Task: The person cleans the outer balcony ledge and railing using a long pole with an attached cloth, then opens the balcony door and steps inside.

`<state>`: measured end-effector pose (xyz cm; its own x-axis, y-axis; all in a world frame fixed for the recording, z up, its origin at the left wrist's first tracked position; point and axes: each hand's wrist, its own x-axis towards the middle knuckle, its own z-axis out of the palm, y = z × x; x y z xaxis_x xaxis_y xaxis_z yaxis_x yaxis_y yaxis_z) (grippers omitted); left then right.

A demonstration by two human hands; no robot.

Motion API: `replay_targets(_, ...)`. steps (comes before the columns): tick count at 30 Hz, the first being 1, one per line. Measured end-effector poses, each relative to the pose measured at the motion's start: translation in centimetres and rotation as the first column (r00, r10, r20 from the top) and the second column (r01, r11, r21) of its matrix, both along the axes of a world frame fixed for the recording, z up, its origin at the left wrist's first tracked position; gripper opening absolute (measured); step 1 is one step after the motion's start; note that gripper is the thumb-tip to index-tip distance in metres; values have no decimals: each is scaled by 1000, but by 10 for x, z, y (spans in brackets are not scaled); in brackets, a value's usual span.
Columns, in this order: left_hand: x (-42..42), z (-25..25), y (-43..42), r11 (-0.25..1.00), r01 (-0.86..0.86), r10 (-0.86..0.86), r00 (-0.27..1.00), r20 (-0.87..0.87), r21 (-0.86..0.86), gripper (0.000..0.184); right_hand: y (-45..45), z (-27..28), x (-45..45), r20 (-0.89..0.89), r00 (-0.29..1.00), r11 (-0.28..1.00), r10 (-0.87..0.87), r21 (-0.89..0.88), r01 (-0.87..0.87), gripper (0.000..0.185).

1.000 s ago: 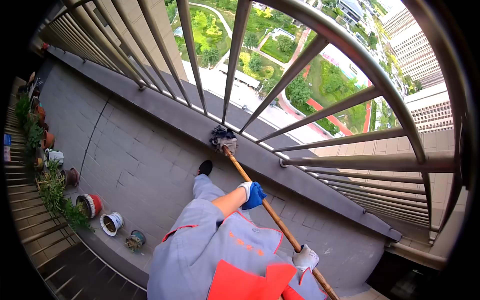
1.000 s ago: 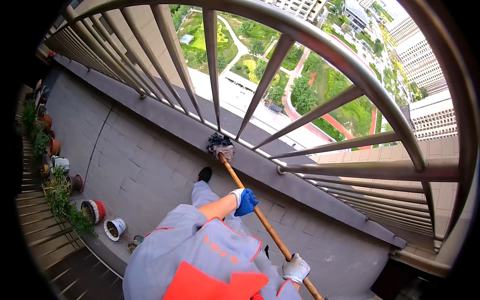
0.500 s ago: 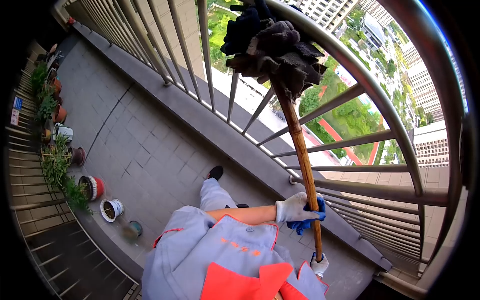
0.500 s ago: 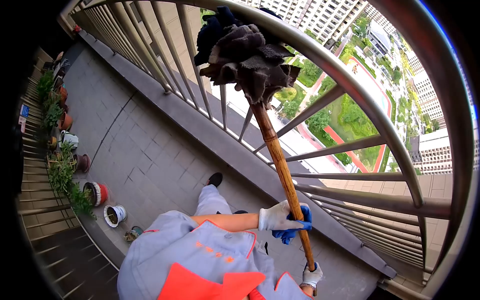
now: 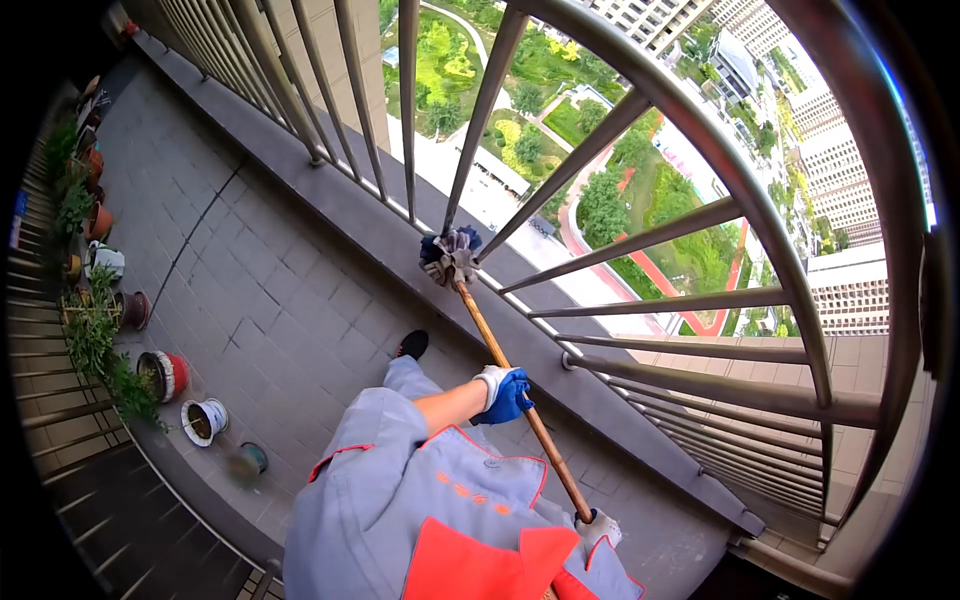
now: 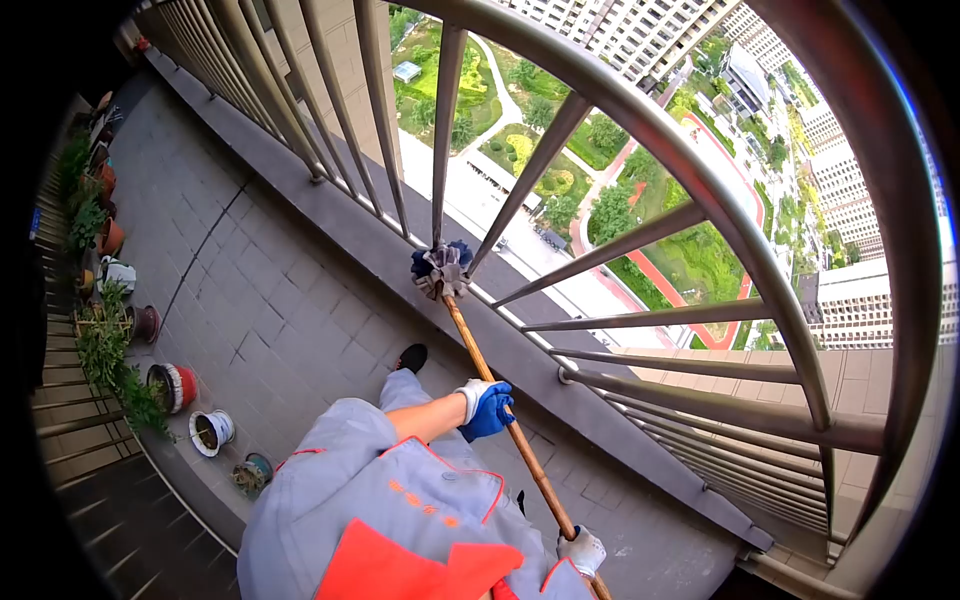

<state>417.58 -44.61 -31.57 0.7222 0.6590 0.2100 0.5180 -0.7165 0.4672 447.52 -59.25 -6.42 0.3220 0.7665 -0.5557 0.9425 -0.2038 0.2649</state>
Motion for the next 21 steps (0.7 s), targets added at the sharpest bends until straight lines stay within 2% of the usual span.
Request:
replay_targets(1, 3, 12, -2, 1000, 0, 0, 1000, -9, 21, 13, -5, 0, 18, -7, 1000, 999, -22, 25, 22, 27)
replay_targets(2, 2, 46, -9, 988, -54, 83, 977, 199, -146, 13, -16, 2, 44, -63, 998, 993, 15, 115, -7, 24)
replay_targets(3, 3, 93, -8, 540, 247, 340, 810, 477, -804, 13, -24, 3, 68, -159, 987, 982, 7, 187, 23, 18)
replay_targets(4, 3, 141, -7, -63, 593, 863, 436, 255, -803, 14, -32, 0, 89, -306, 951, 950, -42, 283, 133, 15)
replay_targets(5, -11, 210, 1, -104, 555, 836, 498, 230, -825, 15, -37, -5, 103, -451, 890, 900, -70, 356, 252, 13)
replay_targets(6, -6, 225, 5, 60, 551, 784, 491, 381, -832, 15, -37, -17, 111, -454, 889, 902, -62, 356, 245, 13)
replay_targets(8, -17, 274, 17, 226, 532, 630, 559, 539, -816, 15, -25, -43, 123, -420, 906, 875, 46, 454, 166, 10)
replay_targets(10, -52, 341, 34, 255, 531, 483, 654, 583, -808, 11, -3, -48, 96, -487, 871, 861, 60, 467, 201, 10)
replay_targets(11, -53, 333, 36, 253, 528, 490, 652, 578, -811, 11, 3, -47, 82, -548, 835, 844, 54, 472, 255, 10)
replay_targets(13, -48, 299, 43, 697, 500, 316, 429, 846, -513, 9, 7, -58, 75, -569, 822, 867, 15, 416, 273, 10)
replay_targets(14, -47, 289, 43, 690, 565, 393, 232, 890, -452, 8, 13, -52, 58, -521, 854, 883, -3, 399, 247, 10)
replay_targets(15, -57, 276, 41, 558, 583, 574, 242, 782, -590, 13, 16, -44, 41, -470, 882, 899, -23, 376, 224, 10)
replay_targets(16, -69, 266, 41, 393, 617, 675, 309, 670, -681, 14, 19, -34, 27, -385, 921, 911, -65, 353, 213, 13)
replay_targets(17, -77, 254, 41, 214, 637, 751, 378, 541, -741, 16, 14, -30, 31, -380, 923, 915, -68, 345, 209, 13)
replay_targets(18, -66, 225, 34, 279, 578, 793, 312, 524, -767, 18, 8, -27, 40, -275, 958, 950, -78, 270, 155, 15)
replay_targets(19, -54, 190, 27, 243, 591, 860, 235, 453, -769, 19, 6, -23, 45, -165, 984, 977, -72, 189, 104, 17)
replay_targets(20, -35, 133, 16, 270, 599, 921, 67, 384, -754, 24, 15, -7, 28, -82, 991, 993, -102, 48, 106, 24)
replay_targets(21, -51, 109, 19, -39, 560, 961, 247, 122, -828, 28, 20, -10, 11, -74, 992, 993, -105, 44, 108, 24)
